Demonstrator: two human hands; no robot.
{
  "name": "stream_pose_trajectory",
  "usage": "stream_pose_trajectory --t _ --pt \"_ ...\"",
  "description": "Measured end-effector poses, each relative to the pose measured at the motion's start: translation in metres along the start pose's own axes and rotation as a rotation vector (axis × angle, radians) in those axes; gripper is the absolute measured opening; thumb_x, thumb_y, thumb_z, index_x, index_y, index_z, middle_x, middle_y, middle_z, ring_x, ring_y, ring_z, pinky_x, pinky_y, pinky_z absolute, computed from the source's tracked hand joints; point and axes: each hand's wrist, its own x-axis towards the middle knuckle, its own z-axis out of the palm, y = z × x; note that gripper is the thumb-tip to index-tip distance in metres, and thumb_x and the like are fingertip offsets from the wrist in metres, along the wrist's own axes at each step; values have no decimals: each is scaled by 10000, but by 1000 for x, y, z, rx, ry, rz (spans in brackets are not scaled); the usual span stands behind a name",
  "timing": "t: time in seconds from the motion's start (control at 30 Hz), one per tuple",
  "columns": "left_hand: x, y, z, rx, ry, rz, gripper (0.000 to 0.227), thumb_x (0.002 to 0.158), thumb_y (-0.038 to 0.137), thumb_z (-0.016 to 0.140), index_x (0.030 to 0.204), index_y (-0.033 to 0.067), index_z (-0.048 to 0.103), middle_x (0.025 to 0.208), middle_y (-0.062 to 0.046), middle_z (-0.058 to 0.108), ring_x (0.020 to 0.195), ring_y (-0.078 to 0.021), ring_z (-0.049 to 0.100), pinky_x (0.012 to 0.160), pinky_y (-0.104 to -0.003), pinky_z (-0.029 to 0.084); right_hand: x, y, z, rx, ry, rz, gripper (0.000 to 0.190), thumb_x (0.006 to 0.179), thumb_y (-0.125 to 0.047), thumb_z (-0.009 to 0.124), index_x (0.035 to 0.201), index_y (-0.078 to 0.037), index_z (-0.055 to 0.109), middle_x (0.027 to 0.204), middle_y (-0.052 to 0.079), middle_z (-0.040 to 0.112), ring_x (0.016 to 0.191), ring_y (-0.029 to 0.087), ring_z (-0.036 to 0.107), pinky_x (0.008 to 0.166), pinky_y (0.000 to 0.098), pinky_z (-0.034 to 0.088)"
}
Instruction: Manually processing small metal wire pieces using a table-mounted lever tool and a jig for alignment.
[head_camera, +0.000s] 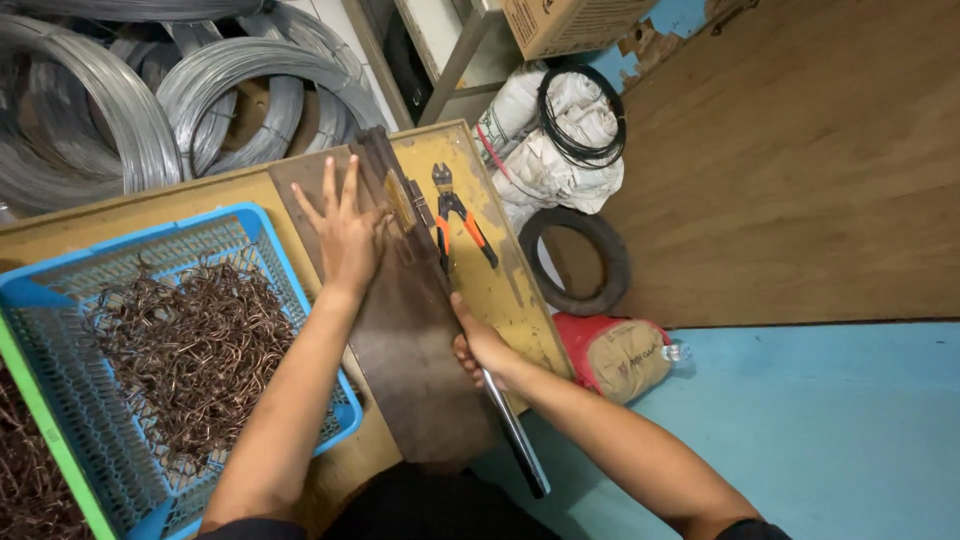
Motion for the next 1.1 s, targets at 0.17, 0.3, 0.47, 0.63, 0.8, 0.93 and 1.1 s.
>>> stream_pose_trajectory --t 0.17,0.3,0.47,0.63,0.8,0.93,1.1 --pt "0 -4 4 33 -13 7 114 827 318 826 882 218 820 1633 -141 471 1555 -422 257 1149 -791 25 0 -3 5 4 40 -19 863 856 -946 327 547 -147 424 413 -14 317 301 162 373 333 307 367" --pt "1 1 -1 66 -70 -60 131 820 359 800 895 255 826 1632 -105 478 1565 -404 231 1151 -784 23 6 4 3 -52 78 -34 880 833 -971 309 570 -143 451 428 10 356 323 170 416 361 344 422" --pt "1 4 -1 75 -97 -72 141 845 320 768 941 236 826 1620 -66 496 1561 -375 257 1170 -771 42 21 12 4 -73 109 -13 884 869 -936 313 572 -121 480 432 32 379 335 196 444 381 360 425" --pt "4 5 -4 86 -115 -57 164 876 329 724 1011 282 805 1636 -47 459 1566 -382 232 1163 -799 35 19 14 6 -63 138 -40 879 879 -922 367 591 -105 525 461 62 411 355 212 472 403 389 452" --pt "10 14 -13 94 -113 -56 117 860 250 745 938 215 825 1608 -51 483 1553 -389 255 1156 -795 78 -3 2 12 -241 222 -70 944 877 -894 301 705 -57 702 747 135 686 770 307 694 802 402 545" --pt "4 10 0 79 -93 -44 97 827 228 764 896 199 826 1593 -46 493 1542 -399 260 1140 -815 111 50 37 6 -324 205 -122 1032 884 -930 209 762 -55 742 852 165 724 921 347 708 881 441 520" --pt "5 5 6 46 -149 -43 124 815 200 822 902 287 804 1647 8 367 1557 -359 197 1201 -762 82 25 6 14 -208 248 -67 777 893 -820 243 483 -168 350 469 -13 344 416 170 372 485 305 314"
